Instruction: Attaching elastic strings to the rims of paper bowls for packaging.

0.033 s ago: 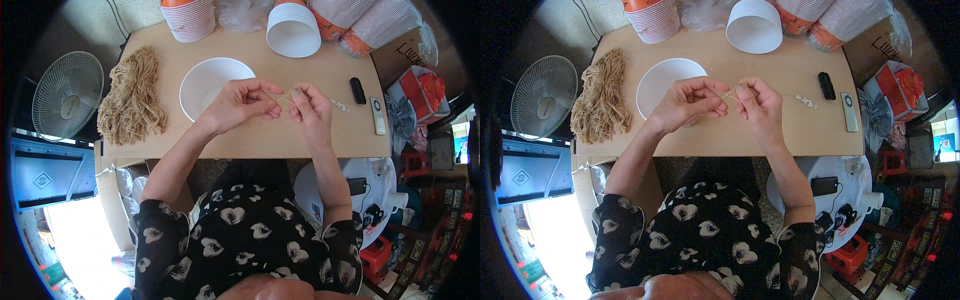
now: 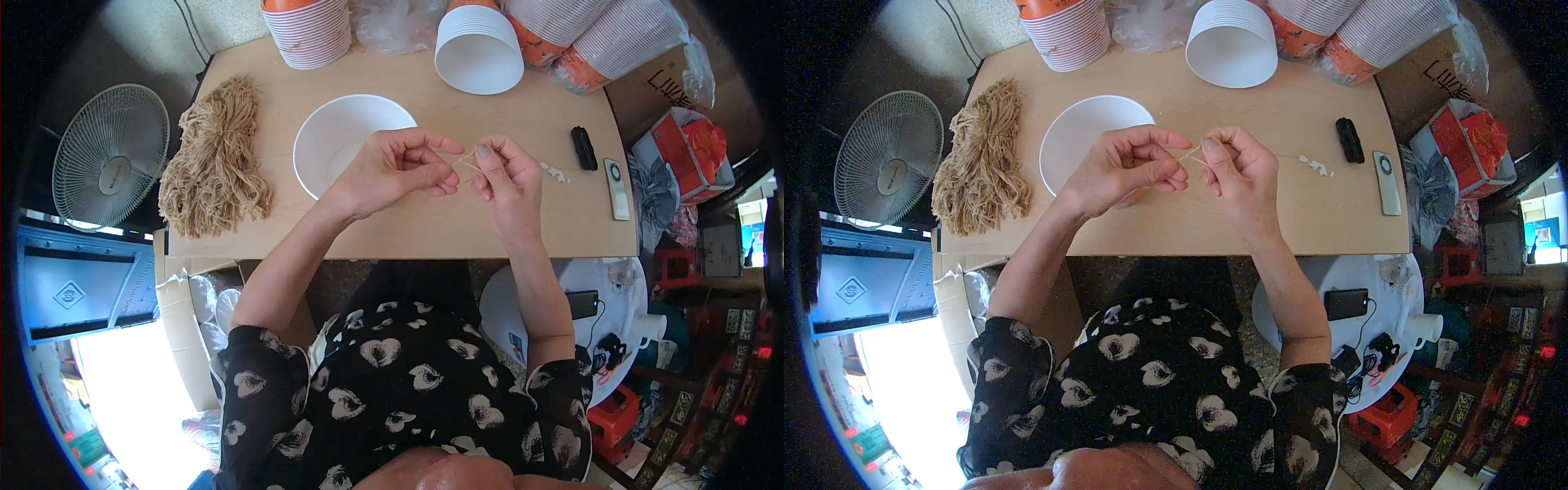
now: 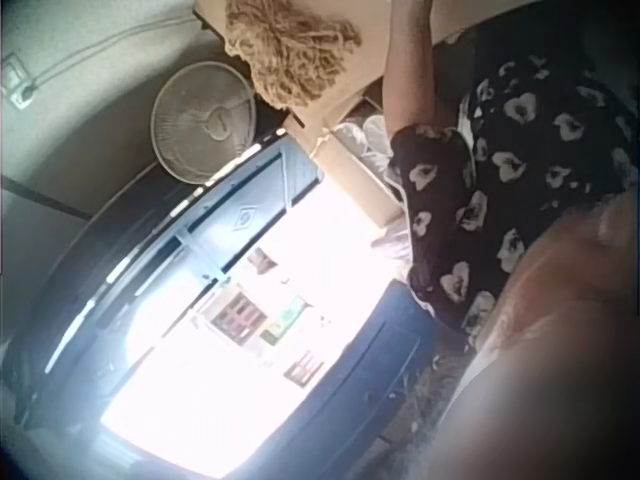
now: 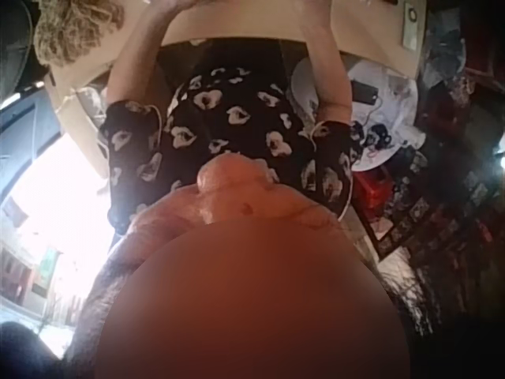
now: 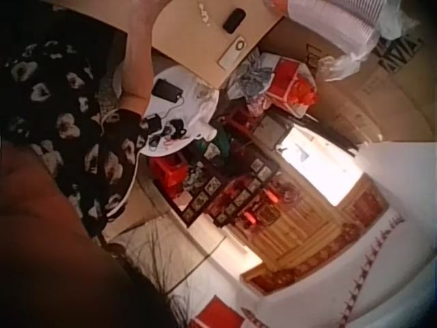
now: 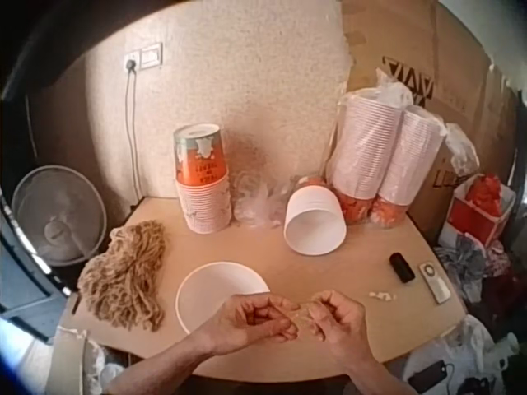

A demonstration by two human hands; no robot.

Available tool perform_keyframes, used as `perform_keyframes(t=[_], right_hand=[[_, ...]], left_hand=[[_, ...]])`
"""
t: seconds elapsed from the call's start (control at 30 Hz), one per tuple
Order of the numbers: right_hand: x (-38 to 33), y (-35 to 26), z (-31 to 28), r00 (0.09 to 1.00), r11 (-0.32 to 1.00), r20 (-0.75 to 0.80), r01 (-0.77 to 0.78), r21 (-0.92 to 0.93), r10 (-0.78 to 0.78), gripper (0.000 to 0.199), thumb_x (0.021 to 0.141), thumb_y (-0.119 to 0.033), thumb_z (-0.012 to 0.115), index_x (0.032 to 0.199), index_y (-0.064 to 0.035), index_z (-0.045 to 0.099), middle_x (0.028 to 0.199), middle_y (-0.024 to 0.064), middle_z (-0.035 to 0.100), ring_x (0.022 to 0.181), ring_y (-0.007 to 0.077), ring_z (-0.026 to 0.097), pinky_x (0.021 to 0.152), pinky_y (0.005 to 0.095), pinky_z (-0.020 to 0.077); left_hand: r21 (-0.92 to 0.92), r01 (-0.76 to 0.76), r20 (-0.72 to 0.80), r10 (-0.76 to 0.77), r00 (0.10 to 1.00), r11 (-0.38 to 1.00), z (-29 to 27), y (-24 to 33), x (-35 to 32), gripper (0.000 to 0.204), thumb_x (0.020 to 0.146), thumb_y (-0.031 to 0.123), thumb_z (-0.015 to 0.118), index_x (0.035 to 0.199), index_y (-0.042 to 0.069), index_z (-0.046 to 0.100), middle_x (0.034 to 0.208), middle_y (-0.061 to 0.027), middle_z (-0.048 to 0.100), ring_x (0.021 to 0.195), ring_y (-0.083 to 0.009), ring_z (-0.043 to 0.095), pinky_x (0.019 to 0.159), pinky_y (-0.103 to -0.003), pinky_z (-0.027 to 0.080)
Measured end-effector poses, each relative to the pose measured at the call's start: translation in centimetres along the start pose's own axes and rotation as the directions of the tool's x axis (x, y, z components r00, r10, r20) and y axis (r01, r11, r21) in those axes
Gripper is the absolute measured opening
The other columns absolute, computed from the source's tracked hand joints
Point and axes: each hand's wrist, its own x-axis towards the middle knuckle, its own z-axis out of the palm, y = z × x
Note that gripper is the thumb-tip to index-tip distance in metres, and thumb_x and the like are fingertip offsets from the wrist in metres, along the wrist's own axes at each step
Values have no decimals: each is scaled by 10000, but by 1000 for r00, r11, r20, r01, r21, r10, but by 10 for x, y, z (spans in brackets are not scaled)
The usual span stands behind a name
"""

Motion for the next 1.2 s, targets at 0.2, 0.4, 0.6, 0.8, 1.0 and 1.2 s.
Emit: perform_keyframes(t=[0.2,0.4,0.6,0.8,1.0,1.2], right_hand=[[-3,-12,0,998,998,56,37,-50,-34,145,987,-160,641,973,-18,619,700,-27,565,584,21,475,508,180,361],[-19,-28,-15,973,866,231,119,-486,-4,101,938,-106,670,924,-8,648,719,-46,575,613,7,480,525,182,368],[-40,-28,-47,974,999,223,-33,31,25,131,869,-76,693,817,19,619,687,-5,517,565,53,424,494,211,315],[-66,-16,-53,880,912,366,156,380,-303,274,896,-152,731,753,16,568,680,25,475,536,89,393,471,243,304],[-91,-22,-42,918,987,388,22,159,-83,291,888,-171,748,792,68,614,639,83,579,508,109,477,447,227,337],[-102,-42,-33,860,997,504,-61,-44,75,154,851,-55,737,814,74,661,666,100,639,550,129,592,484,225,431]], left_hand=[[212,-24,-55,36,998,977,11,7,-1,202,943,99,691,1109,-16,686,808,-46,705,728,-100,669,664,-242,543],[593,-263,-44,356,933,761,6,12,-21,85,862,84,736,900,12,712,715,-83,683,641,-147,658,569,-294,497],[851,-367,104,564,819,376,-7,-2,-50,87,833,75,736,897,31,697,1023,-117,677,847,-316,670,705,-380,546],[909,-324,139,541,829,262,-28,4,-70,250,800,72,778,1042,85,715,1255,-111,640,1192,-347,597,961,-455,498],[944,283,-322,651,688,168,-76,-4,-77,416,798,61,702,1209,79,637,1259,-164,640,1182,-371,599,978,-475,486],[949,236,-302,382,873,210,-120,25,-17,339,800,-47,582,1108,58,678,981,-165,717,1012,-350,675,847,-449,530]])
